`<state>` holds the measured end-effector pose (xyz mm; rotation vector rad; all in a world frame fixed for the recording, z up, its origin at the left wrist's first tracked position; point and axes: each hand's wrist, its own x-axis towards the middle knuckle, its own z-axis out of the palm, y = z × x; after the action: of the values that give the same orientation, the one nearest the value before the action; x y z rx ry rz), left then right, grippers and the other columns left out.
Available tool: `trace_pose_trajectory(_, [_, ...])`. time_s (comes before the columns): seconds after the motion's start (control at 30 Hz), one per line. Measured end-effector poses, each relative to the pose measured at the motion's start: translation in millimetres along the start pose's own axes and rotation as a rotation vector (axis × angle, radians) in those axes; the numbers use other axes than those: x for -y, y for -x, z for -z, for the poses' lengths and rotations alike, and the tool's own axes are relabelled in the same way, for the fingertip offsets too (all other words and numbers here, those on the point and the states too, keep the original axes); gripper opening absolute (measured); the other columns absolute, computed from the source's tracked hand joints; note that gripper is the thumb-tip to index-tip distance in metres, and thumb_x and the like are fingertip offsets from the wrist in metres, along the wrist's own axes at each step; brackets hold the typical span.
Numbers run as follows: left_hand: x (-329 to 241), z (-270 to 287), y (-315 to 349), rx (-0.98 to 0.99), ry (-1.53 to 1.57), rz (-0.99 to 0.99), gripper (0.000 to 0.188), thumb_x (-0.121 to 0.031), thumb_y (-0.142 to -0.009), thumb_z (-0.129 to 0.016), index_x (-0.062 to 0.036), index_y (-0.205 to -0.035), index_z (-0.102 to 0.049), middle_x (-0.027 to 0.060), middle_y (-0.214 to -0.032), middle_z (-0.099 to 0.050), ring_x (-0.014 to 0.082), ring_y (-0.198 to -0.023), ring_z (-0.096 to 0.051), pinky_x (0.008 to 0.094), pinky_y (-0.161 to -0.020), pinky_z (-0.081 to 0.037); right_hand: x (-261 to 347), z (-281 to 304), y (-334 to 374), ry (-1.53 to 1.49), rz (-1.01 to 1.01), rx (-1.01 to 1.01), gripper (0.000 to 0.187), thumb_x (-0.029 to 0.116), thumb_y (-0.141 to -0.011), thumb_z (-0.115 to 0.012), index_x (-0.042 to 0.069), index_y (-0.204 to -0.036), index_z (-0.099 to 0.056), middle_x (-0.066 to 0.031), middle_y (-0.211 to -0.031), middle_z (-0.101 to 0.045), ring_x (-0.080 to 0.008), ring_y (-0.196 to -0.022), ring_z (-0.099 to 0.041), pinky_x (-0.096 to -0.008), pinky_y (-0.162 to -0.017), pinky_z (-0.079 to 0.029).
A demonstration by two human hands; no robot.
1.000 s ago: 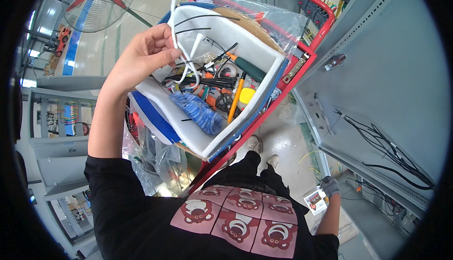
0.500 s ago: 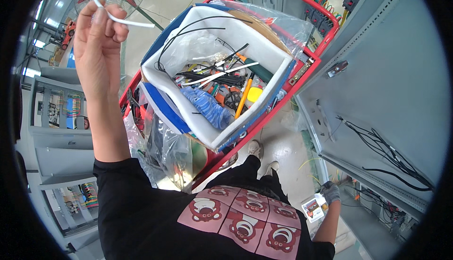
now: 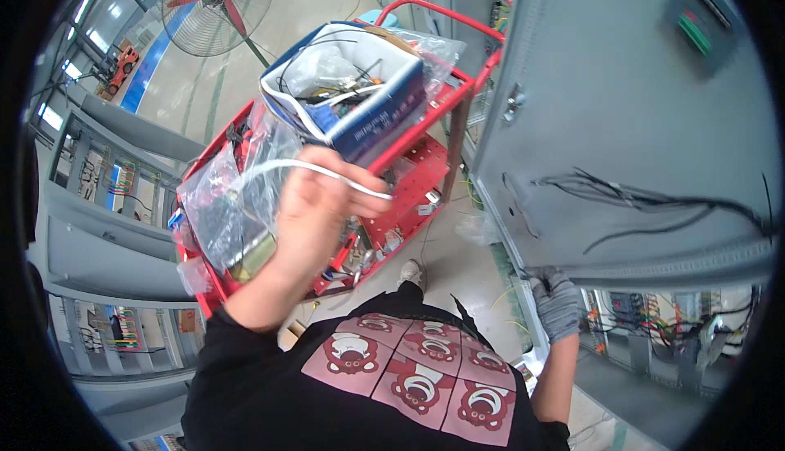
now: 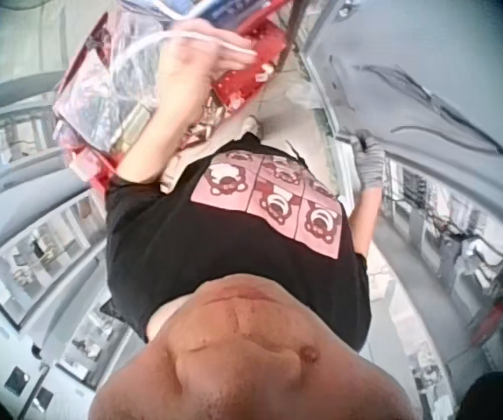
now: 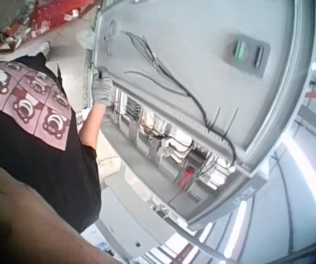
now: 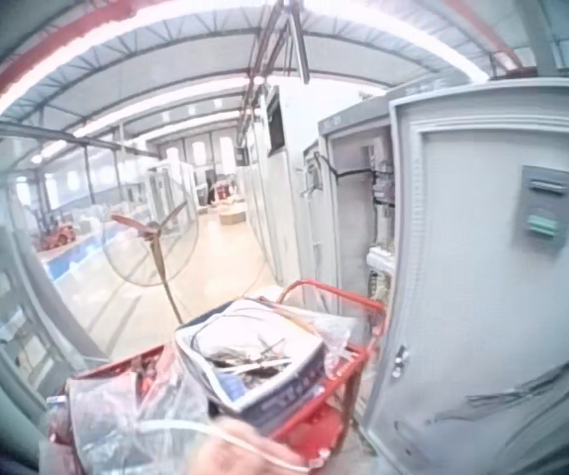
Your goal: The person routes and secures black cables inside an open electrical cabinet, using zip ties to fasten them to the interior frame. They retrieve additional zip ties from a nearby red tool cart and continue bundling and organizing the wires within the cabinet.
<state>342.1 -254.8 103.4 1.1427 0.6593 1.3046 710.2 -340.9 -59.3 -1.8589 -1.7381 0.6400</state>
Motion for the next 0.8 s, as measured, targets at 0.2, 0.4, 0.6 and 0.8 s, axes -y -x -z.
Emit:
trace_pose_trajectory(0.2, [101, -117, 83, -0.011, 0.252, 0.250, 0.015, -0.006, -0.090, -0.057, -0.0069, -0.103, -0.051, 0.0109, -0.100, -0.065, 0.0164, -0.087, -0.064, 0.0266, -0.076, -0.052, 76, 66, 77, -0.157, 0.227, -0.284, 0.013, 0.011, -0.078, -0.070, 0.004, -0.089, -0.066, -0.0087, -0.081, -0.064, -0.0176, -0.068, -0.058, -0.0285, -0.062, -0.047])
trace_pose_trajectory(0.4, [133, -215, 135, 0.078, 0.376, 0.304, 0.013, -0.006, -0.091, -0.056, -0.0091, -0.102, -0.050, 0.0095, -0.098, -0.065, 0.0175, -0.091, -0.064, 0.0248, -0.074, -0.053, 59, 97, 149, -0.332, 0.209, -0.361, 0.016, 0.005, -0.076, -0.067, 0.004, -0.091, -0.065, -0.0109, -0.085, -0.063, -0.0282, -0.078, -0.061, -0.0335, -0.070, -0.049])
trace_pose_trajectory(0.6, [131, -266, 160, 0.092, 0.372, 0.273, 0.016, 0.000, -0.089, -0.056, -0.0066, -0.101, -0.049, 0.0120, -0.100, -0.065, 0.0214, -0.095, -0.064, 0.0267, -0.079, -0.055, 32, 113, 196, -0.326, 0.112, -0.519, 0.014, 0.003, -0.076, -0.066, 0.003, -0.089, -0.066, -0.0124, -0.080, -0.063, -0.0281, -0.070, -0.061, -0.0329, -0.064, -0.049])
trace_pose_trajectory(0.8, [131, -285, 176, 0.122, 0.320, 0.202, 0.016, 0.001, -0.088, -0.057, -0.0052, -0.100, -0.048, 0.0135, -0.101, -0.064, 0.0226, -0.095, -0.064, 0.0272, -0.081, -0.055, 28, 121, 216, -0.347, 0.076, -0.531, 0.012, 0.004, -0.076, -0.065, 0.003, -0.089, -0.066, -0.0116, -0.078, -0.063, -0.0258, -0.067, -0.061, -0.0320, -0.062, -0.049])
